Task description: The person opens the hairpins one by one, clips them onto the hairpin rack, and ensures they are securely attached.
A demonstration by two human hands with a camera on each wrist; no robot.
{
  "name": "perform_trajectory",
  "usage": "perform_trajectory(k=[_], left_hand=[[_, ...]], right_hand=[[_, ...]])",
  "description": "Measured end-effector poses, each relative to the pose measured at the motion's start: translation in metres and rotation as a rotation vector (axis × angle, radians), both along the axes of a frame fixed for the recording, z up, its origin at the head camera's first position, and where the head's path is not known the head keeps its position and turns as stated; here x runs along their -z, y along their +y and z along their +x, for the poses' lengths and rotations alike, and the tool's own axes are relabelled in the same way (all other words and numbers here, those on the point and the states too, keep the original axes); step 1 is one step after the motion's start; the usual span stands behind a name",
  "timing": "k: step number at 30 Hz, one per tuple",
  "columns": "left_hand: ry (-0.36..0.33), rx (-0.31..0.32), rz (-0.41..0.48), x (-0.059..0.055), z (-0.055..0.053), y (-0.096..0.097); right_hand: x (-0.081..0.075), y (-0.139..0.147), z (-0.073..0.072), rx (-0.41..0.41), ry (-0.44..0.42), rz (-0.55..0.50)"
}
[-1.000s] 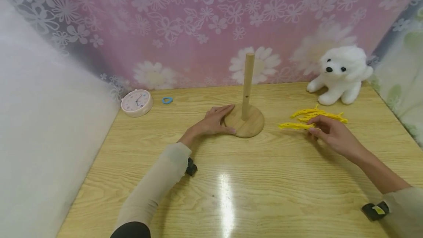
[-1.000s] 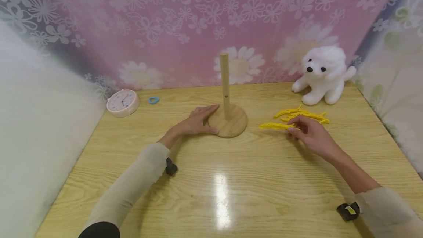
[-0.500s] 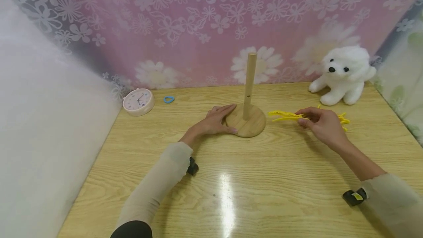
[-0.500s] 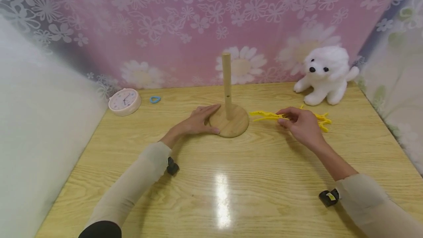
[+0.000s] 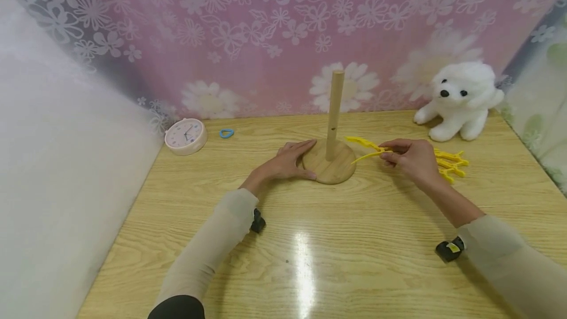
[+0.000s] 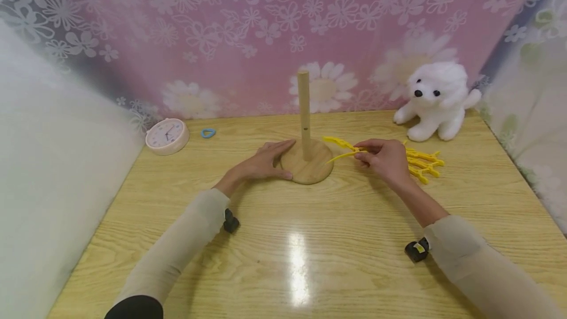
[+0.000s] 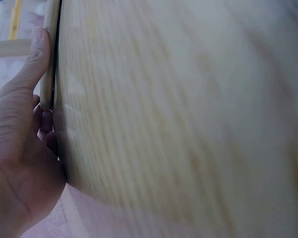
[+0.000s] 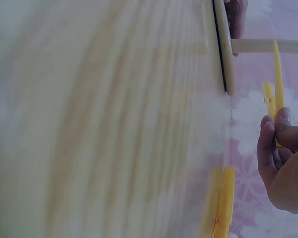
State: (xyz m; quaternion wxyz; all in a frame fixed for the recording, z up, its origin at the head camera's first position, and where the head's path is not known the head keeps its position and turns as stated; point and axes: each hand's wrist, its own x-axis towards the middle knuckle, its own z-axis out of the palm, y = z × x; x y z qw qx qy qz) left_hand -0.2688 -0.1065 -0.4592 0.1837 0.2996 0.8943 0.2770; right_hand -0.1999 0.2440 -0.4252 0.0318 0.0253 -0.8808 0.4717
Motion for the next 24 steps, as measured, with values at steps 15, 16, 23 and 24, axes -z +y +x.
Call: perform_trajectory(k=[15, 16, 23, 24], left_hand=[[0.007, 0.009, 0.006, -0.002, 0.002, 0.000], [0.006, 0.009, 0.005, -0.002, 0.002, 0.000], [0.020, 0.007, 0.002, -0.001, 0.001, 0.000], [0.022, 0.007, 0.004, 0.000, 0.001, 0.001]], right_hand=[[0.003, -0.031, -0.018, -0.039, -0.053, -0.063], [0.004, -0.033, -0.020, -0.043, -0.054, -0.059], [0.006, -0.046, -0.027, -0.052, -0.081, -0.066], [0.007, -0.046, -0.028, -0.051, -0.083, -0.068]])
